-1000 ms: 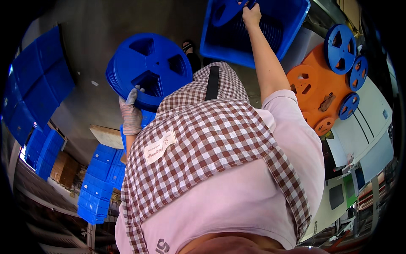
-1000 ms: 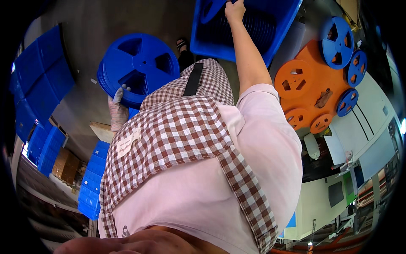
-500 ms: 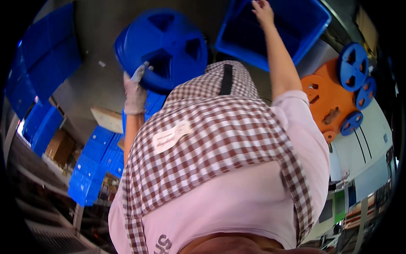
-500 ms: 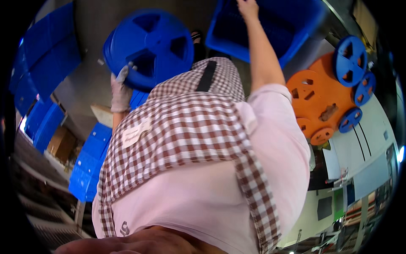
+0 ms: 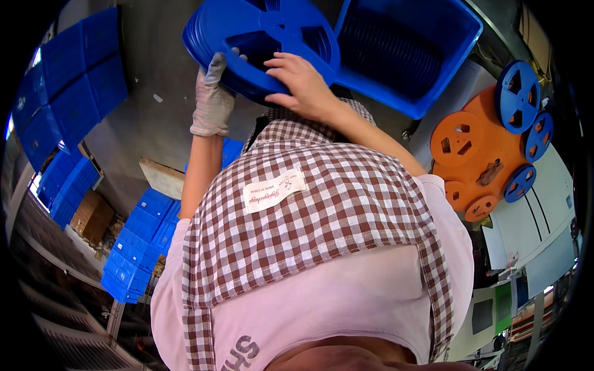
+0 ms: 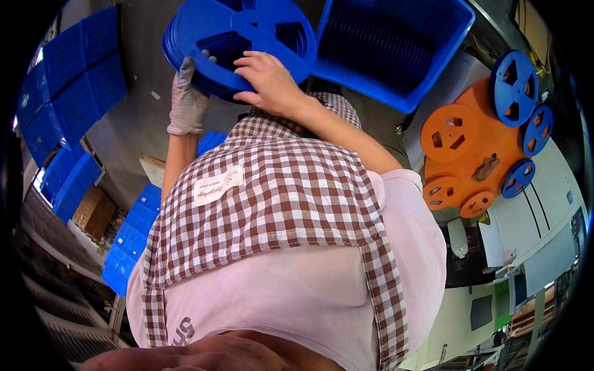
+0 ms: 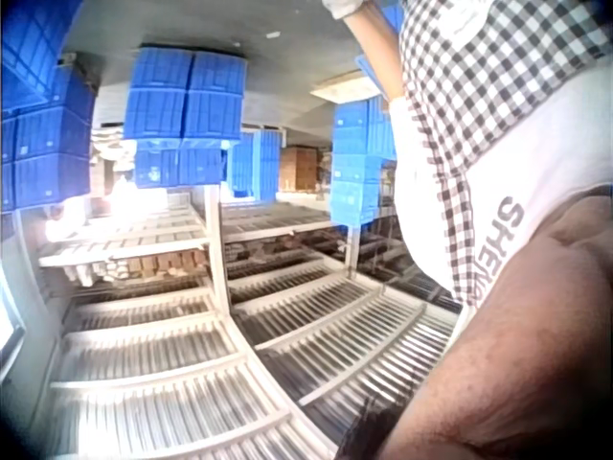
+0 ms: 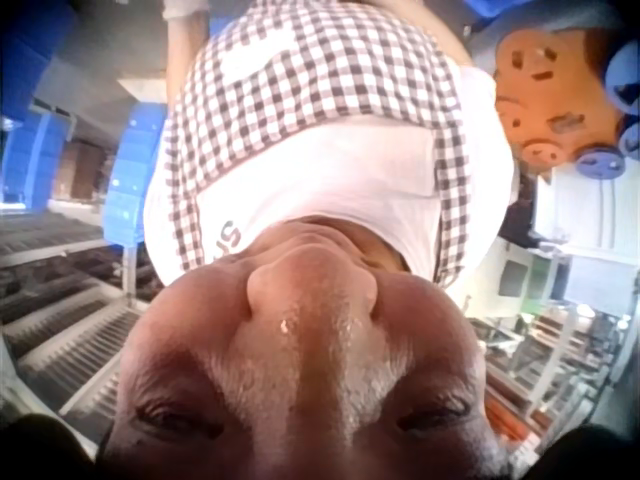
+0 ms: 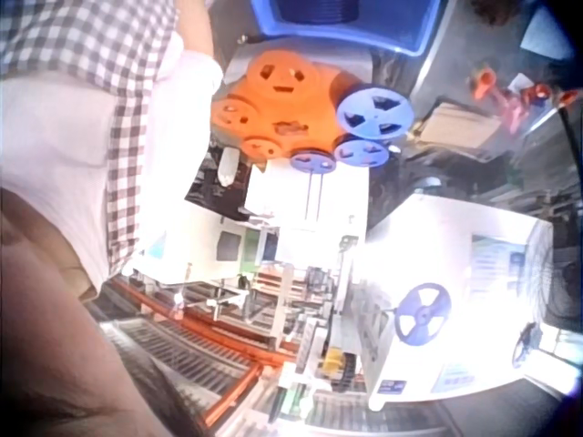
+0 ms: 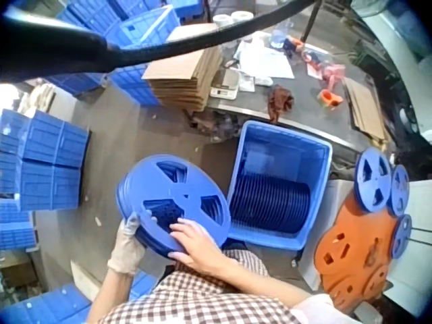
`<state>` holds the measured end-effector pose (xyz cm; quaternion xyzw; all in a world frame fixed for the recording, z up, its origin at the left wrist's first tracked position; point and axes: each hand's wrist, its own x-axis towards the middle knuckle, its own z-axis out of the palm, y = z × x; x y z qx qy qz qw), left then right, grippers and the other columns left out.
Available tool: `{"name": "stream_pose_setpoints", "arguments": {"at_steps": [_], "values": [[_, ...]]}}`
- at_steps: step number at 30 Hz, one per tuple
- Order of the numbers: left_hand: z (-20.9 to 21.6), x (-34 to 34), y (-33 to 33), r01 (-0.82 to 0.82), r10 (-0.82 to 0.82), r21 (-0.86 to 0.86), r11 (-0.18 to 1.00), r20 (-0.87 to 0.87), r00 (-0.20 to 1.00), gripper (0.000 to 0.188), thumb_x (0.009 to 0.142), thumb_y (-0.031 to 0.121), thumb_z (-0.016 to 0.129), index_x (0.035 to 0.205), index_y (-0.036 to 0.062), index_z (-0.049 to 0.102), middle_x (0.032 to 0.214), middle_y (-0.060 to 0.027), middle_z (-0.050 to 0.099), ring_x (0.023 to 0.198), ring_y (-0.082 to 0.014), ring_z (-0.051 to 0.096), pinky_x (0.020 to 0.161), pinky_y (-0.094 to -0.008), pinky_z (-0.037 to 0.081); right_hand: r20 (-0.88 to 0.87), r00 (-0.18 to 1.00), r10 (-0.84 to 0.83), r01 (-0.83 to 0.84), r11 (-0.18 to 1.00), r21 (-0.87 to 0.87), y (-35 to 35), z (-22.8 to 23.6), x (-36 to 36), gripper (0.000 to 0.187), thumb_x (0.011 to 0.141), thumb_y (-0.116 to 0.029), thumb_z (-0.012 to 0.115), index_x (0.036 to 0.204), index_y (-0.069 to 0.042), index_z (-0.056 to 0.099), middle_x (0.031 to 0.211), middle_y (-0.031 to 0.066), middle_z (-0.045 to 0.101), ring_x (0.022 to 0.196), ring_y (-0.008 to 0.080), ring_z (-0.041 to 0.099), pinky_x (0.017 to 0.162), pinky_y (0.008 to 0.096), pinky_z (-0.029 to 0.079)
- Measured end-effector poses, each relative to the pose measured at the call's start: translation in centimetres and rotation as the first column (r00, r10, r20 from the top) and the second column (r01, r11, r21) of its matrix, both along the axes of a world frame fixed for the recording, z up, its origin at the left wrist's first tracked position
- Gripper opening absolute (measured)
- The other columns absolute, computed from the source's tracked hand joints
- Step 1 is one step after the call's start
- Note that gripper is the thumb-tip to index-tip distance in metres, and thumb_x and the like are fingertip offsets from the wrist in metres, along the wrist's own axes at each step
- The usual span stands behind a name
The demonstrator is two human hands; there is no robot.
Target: The person picks up blue plastic reels by hand, occasionally snaps components together, and places the reels into a blue container.
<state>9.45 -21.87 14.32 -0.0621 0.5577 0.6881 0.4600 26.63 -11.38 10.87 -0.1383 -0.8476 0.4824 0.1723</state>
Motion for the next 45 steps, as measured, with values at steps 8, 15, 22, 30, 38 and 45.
{"name": "stream_pose_setpoints", "arguments": {"at_steps": [8, 15, 22, 30, 38, 45], "values": [[0.1, 0.7, 1.7, 0.068, -0.102, -0.296, 0.953, -0.102, 0.99, 0.036, 0.082, 0.009, 0.068, 0.111, 0.0002, 0.049, 0.094, -0.012, 0.064, 0.08, -0.0211, 0.063, 0.072, -0.0334, 0.054, 0.093, 0.681, -0.726, 0.663, 0.557, -0.5, 12.5, -1.9, 12.6, 0.037, 0.1, -0.028, 0.037, 0.112, 0.001, 0.057, 0.113, 0.0174, 0.063, 0.097, 0.0274, 0.063, 0.089, 0.0381, 0.05], [-1.8, -0.1, -2.2, 0.301, -0.472, -0.549, 0.779, -0.199, 0.859, 0.058, 0.081, 0.009, 0.072, 0.124, -0.0028, 0.035, 0.098, -0.0148, 0.066, 0.084, -0.0215, 0.066, 0.076, -0.0318, 0.054, 0.251, 0.405, -0.879, 0.652, 0.086, -0.753, 17.2, -5.3, 21.2, 0.046, 0.102, -0.033, 0.023, 0.115, 0.002, 0.051, 0.114, 0.023, 0.06, 0.108, 0.0312, 0.057, 0.096, 0.0422, 0.046], [-1.3, -0.1, -5.1, 0.253, -0.409, -0.561, 0.788, -0.169, 0.897, 0.059, 0.081, 0.008, 0.072, 0.126, -0.002, 0.035, 0.098, -0.015, 0.066, 0.085, -0.0218, 0.067, 0.078, -0.0317, 0.054, 0.308, 0.508, -0.805, 0.699, 0.176, -0.693, 19.9, -10.1, 17.0, 0.038, 0.101, -0.029, 0.038, 0.12, 0.001, 0.051, 0.119, 0.0169, 0.059, 0.105, 0.0258, 0.057, 0.092, 0.0414, 0.047], [0.2, 0.3, -5.6, 0.132, -0.176, -0.379, 0.916, -0.085, 0.981, 0.054, 0.083, 0.009, 0.071, 0.127, 0.0012, 0.04, 0.108, -0.0173, 0.063, 0.096, -0.0282, 0.065, 0.079, -0.0368, 0.057, 0.501, 0.542, -0.675, 0.826, 0.319, -0.464, 23.2, -18.4, 13.1, 0.026, 0.093, -0.025, 0.052, 0.096, 0.0, 0.059, 0.087, 0.0123, 0.062, 0.08, 0.0203, 0.057, 0.07, 0.0349, 0.047], [0.6, 1.6, -5.4, -0.03, 0.002, -0.351, 0.936, -0.08, 0.997, 0.051, 0.085, 0.009, 0.067, 0.129, 0.0016, 0.042, 0.115, -0.0176, 0.06, 0.105, -0.029, 0.061, 0.088, -0.0407, 0.054, 0.518, 0.459, -0.722, 0.851, 0.524, -0.025, 21.4, -21.8, 9.5, 0.042, 0.092, -0.03, 0.05, 0.116, 0.003, 0.056, 0.117, 0.0266, 0.058, 0.113, 0.0388, 0.053, 0.094, 0.0416, 0.04], [0.0, 1.0, -5.5, -0.078, 0.076, -0.229, 0.97, -0.015, 0.997, 0.049, 0.085, 0.008, 0.067, 0.128, 0.0016, 0.044, 0.112, -0.0166, 0.061, 0.103, -0.0295, 0.061, 0.088, -0.041, 0.054, 0.383, 0.615, -0.69, 0.751, 0.66, -0.017, 18.2, -16.5, 8.2, 0.038, 0.091, -0.027, 0.052, 0.117, 0.0, 0.058, 0.111, 0.0222, 0.063, 0.107, 0.0331, 0.058, 0.092, 0.0387, 0.043]]}}
